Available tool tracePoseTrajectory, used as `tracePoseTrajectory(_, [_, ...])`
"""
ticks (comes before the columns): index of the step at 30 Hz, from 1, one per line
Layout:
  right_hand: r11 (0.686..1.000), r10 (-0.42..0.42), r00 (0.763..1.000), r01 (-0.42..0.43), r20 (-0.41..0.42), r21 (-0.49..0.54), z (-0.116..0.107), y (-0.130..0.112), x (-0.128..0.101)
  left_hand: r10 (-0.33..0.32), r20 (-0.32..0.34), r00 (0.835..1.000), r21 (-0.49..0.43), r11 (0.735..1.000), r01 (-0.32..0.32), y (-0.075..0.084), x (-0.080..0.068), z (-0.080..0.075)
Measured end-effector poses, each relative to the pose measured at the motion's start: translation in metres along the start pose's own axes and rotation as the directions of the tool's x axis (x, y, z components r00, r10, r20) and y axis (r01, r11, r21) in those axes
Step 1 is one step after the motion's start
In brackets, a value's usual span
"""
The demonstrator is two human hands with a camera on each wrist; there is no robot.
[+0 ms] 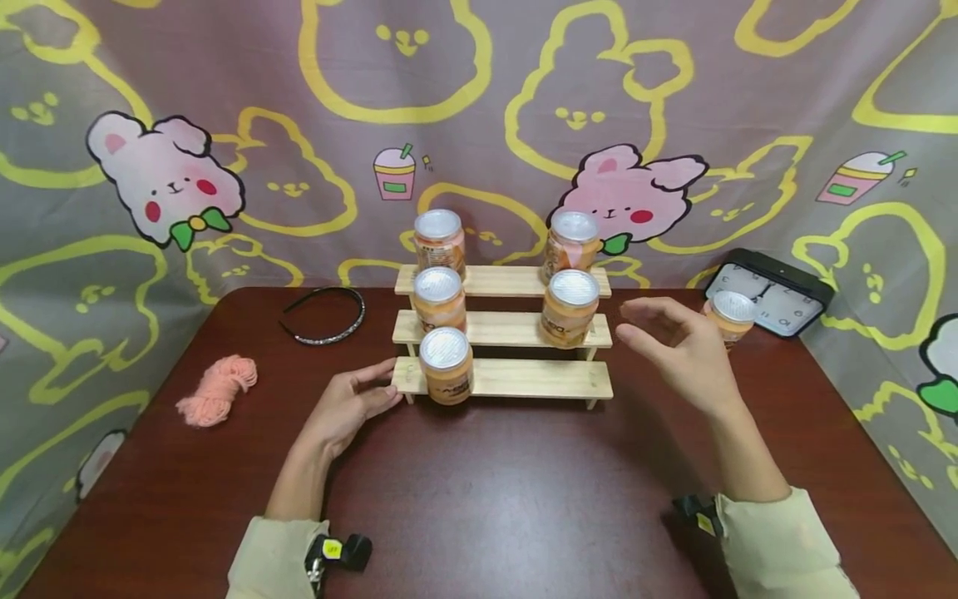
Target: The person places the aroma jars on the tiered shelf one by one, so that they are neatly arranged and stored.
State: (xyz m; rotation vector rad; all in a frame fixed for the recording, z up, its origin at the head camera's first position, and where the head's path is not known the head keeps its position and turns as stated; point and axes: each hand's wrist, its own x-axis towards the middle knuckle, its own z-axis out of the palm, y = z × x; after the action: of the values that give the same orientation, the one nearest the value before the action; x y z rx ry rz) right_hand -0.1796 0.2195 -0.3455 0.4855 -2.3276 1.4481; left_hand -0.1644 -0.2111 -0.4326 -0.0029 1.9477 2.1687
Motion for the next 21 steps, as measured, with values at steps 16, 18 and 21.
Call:
tracePoseTrajectory(16, [0.974,0.214,0.96,-0.224,-0.182,-0.037,-0.045,0.034,0.005,0.015,0.005,1.0,-0.006,1.0,-0.015,-0.001,0.001,-0.001])
tracePoseTrajectory(18, [0.972,0.218,0.954,-0.231,-0.205,-0.041,-0.048,0.037,0.005,0.016,0.002,1.0,-0.005,1.0,-0.016,-0.001,0.001,-0.002])
tracePoseTrajectory(21, [0.97,0.226,0.948,-0.239,-0.224,-0.034,-0.051,0.042,0.004,0.016,0.0,1.0,-0.005,1.0,-0.016,-0.001,0.001,-0.002])
